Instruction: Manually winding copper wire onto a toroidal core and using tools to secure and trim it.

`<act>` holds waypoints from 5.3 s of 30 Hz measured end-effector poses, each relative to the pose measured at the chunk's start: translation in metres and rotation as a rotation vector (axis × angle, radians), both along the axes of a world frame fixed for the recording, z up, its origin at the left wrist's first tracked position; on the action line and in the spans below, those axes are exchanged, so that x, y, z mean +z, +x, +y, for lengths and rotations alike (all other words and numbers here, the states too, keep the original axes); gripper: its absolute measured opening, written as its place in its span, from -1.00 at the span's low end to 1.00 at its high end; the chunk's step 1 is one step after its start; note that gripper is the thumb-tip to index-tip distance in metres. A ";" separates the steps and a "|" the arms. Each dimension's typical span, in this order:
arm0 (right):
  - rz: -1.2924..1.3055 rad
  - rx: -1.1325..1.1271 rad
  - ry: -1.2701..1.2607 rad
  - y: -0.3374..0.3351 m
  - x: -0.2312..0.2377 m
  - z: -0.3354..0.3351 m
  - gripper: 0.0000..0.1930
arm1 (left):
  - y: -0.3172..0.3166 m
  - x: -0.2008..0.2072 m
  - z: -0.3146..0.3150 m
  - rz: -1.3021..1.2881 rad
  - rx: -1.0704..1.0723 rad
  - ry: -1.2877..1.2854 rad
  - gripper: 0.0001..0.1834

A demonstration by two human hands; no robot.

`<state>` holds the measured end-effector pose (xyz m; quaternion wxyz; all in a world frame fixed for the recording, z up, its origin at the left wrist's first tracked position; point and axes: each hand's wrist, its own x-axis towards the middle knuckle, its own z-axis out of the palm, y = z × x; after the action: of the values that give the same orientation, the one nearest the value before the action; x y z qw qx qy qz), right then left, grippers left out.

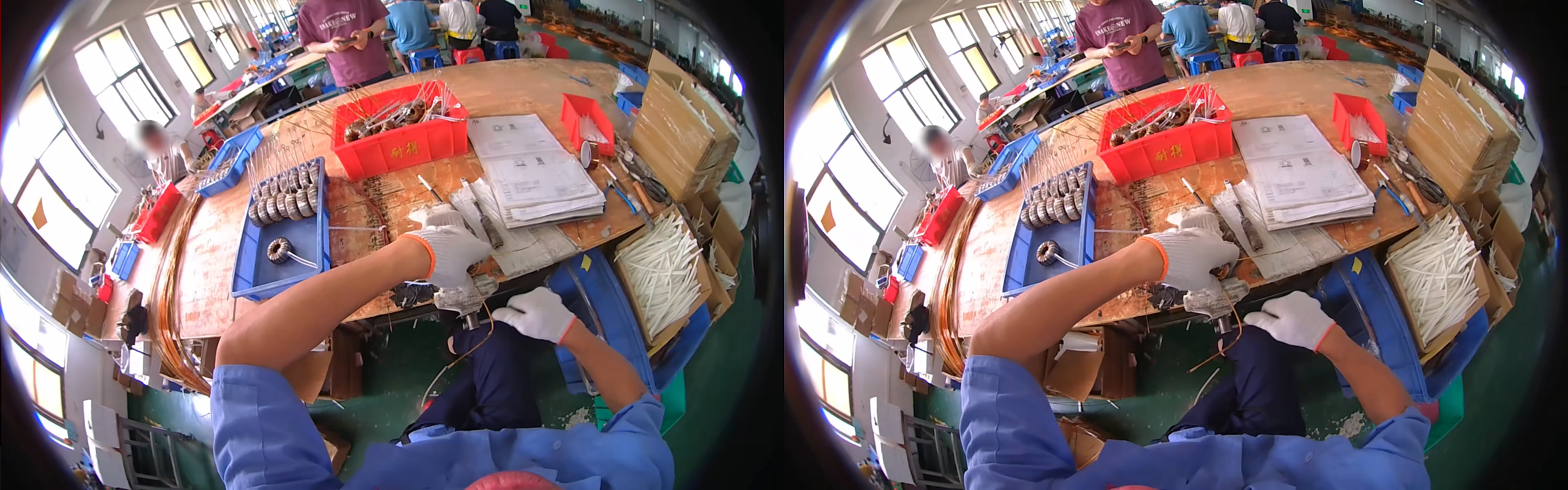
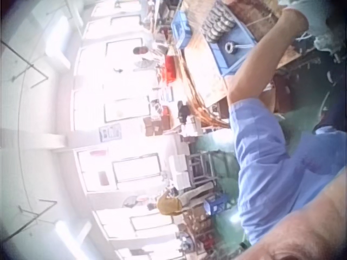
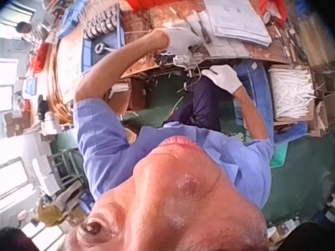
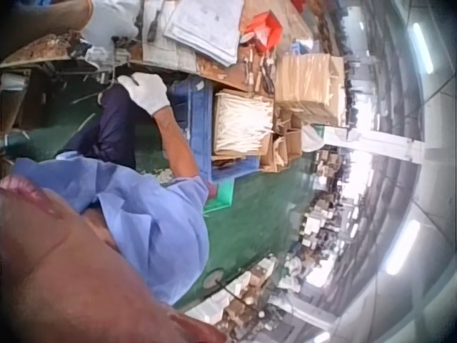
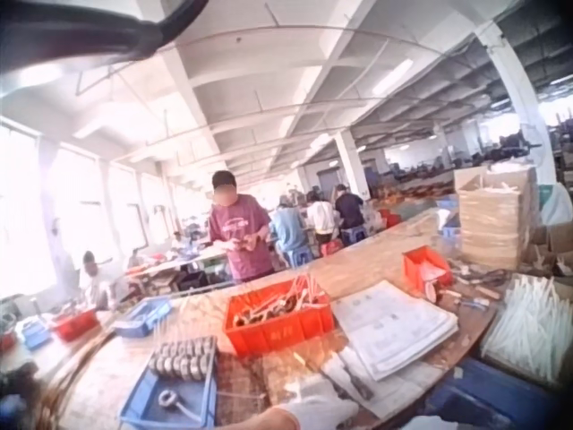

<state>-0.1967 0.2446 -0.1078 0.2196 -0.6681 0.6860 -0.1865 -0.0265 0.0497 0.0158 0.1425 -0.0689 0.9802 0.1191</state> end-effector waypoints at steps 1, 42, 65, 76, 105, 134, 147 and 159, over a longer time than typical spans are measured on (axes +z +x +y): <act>-0.107 -0.064 -0.098 -0.002 0.009 0.004 -0.61 | -0.001 0.002 0.001 -0.003 -0.003 -0.013 -0.56; -1.852 -0.541 -0.431 0.187 -0.083 -0.035 -0.73 | 0.000 -0.013 -0.007 0.047 -0.026 0.116 -0.62; 0.475 0.015 -0.227 0.040 -0.023 -0.014 -0.59 | 0.012 -0.017 -0.011 0.129 -0.043 0.032 -0.50; 0.291 0.067 -0.536 0.049 0.072 0.012 -0.45 | 0.109 0.059 0.027 0.635 0.353 0.153 -0.51; -1.575 -0.029 -0.868 0.091 0.135 0.101 -0.48 | 0.155 -0.028 0.178 0.828 0.385 0.850 -0.56; -1.291 -0.229 -0.525 0.082 0.085 0.098 -0.76 | 0.140 -0.122 0.204 0.752 0.601 1.094 -0.56; -1.437 -0.161 -0.489 0.077 0.114 0.076 -0.77 | 0.136 -0.104 0.197 0.700 0.741 1.224 -0.54; -1.536 -0.148 -0.606 0.072 0.101 0.079 -0.79 | 0.138 -0.096 0.203 0.711 0.663 1.188 -0.52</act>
<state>-0.1247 0.3236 -0.0068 0.4246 -0.3382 0.3072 -0.7817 0.1113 0.2524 -0.0803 -0.2112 -0.2287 0.6664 0.6775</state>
